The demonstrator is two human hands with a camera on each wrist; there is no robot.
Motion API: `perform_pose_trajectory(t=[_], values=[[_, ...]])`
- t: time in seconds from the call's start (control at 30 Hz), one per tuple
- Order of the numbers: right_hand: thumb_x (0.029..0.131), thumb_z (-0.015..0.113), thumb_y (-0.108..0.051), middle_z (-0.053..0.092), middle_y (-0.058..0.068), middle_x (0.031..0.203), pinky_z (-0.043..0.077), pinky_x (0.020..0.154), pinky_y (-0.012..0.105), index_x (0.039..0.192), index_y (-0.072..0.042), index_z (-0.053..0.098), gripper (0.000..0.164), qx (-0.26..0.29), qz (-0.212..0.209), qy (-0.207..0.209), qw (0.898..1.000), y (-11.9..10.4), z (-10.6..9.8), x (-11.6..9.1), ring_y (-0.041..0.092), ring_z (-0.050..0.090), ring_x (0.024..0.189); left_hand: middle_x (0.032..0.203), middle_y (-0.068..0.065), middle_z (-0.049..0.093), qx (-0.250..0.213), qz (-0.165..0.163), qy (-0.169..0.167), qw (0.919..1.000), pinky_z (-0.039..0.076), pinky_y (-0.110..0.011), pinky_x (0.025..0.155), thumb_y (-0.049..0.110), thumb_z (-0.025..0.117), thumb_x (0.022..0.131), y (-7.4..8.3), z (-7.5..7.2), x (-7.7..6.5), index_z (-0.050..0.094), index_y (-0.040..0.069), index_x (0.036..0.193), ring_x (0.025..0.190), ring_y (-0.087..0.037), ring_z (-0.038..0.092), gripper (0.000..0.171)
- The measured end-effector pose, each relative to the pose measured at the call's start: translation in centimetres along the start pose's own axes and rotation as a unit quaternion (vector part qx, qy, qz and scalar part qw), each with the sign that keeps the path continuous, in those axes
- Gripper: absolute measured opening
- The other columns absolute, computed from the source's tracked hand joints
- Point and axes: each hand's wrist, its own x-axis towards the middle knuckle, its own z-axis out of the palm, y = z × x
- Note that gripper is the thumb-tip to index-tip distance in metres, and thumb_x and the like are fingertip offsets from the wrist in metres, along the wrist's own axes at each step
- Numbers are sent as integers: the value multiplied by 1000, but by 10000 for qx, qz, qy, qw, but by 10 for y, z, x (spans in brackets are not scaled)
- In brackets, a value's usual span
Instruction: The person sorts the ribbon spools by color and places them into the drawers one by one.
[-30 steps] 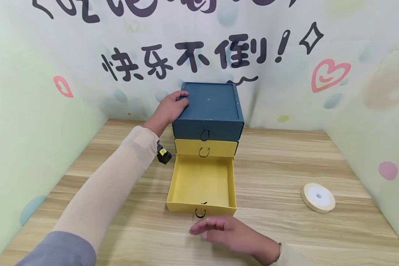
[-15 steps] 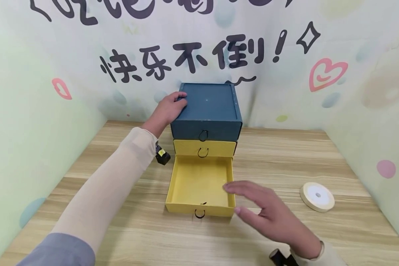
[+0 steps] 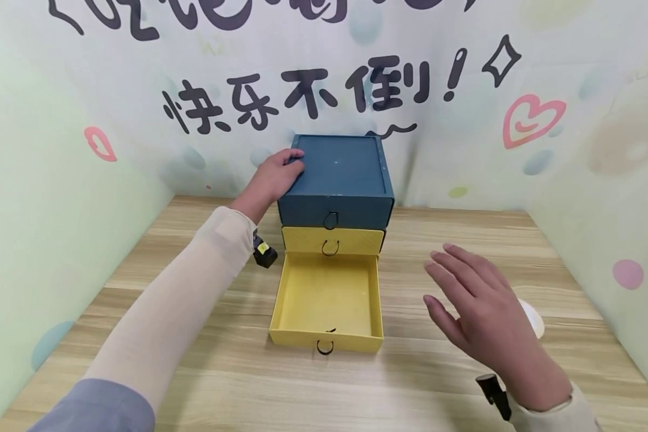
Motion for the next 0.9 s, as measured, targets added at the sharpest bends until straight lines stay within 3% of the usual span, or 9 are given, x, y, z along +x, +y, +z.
perform_pose_trajectory(t=[0.1, 0.33, 0.53, 0.63, 0.73, 0.8, 0.9], values=[[103, 50, -38, 68, 26, 107, 32, 112, 35, 107, 8, 70, 50, -415, -51, -11, 9991, 8, 0, -7, 46, 59, 105, 156, -1, 38, -3, -2, 9, 10000, 35, -39, 110, 36, 46, 103, 0, 0, 0, 50, 23, 146, 138, -22, 40, 46], [103, 44, -43, 64, 25, 118, 26, 115, 46, 116, 7, 67, 56, -1224, 183, -466, 9912, 35, -5, -30, 47, 54, 116, 156, -1, 38, 12, 23, 21, 10000, 35, -39, 110, 36, 46, 103, 0, 0, -1, 51, 22, 146, 137, -22, 40, 46], [101, 36, -57, 57, 25, 131, 22, 115, 53, 124, 4, 61, 70, -1540, 765, -1153, 9783, 66, -12, -62, 42, 44, 132, 156, -1, 38, 48, 23, -1, 10000, 35, -38, 110, 36, 45, 103, 1, 1, 0, 50, 23, 146, 137, -22, 40, 46], [100, 35, -63, 51, 25, 138, 15, 117, 56, 128, 2, 57, 74, -1547, 1295, -1788, 9630, 79, -19, -80, 38, 33, 141, 156, -1, 38, 52, 22, -19, 10000, 36, -38, 109, 35, 45, 103, 2, 2, 0, 50, 23, 146, 137, -22, 40, 46], [98, 49, -57, 44, 25, 145, 6, 118, 55, 133, 1, 53, 69, -1567, 1755, -2562, 9375, 90, -27, -95, 34, 19, 148, 156, -2, 39, 41, 54, -27, 10000, 36, -39, 109, 36, 45, 103, 2, 3, 0, 50, 22, 146, 137, -23, 40, 46], [96, 58, -50, 41, 24, 149, 1, 118, 54, 137, 1, 51, 66, -1577, 1919, -2978, 9218, 97, -30, -104, 32, 12, 150, 156, -2, 39, 26, 29, -24, 10000, 36, -39, 109, 36, 45, 103, 2, 2, 0, 50, 23, 146, 136, -23, 40, 45], [92, 65, -45, 41, 26, 148, -2, 118, 53, 139, 0, 50, 67, -1600, 1910, -3281, 9112, 107, -32, -117, 32, 10, 150, 156, -2, 38, 14, 10, -31, 10000, 36, -40, 109, 36, 45, 103, 1, 2, -1, 50, 23, 146, 136, -23, 40, 45]])
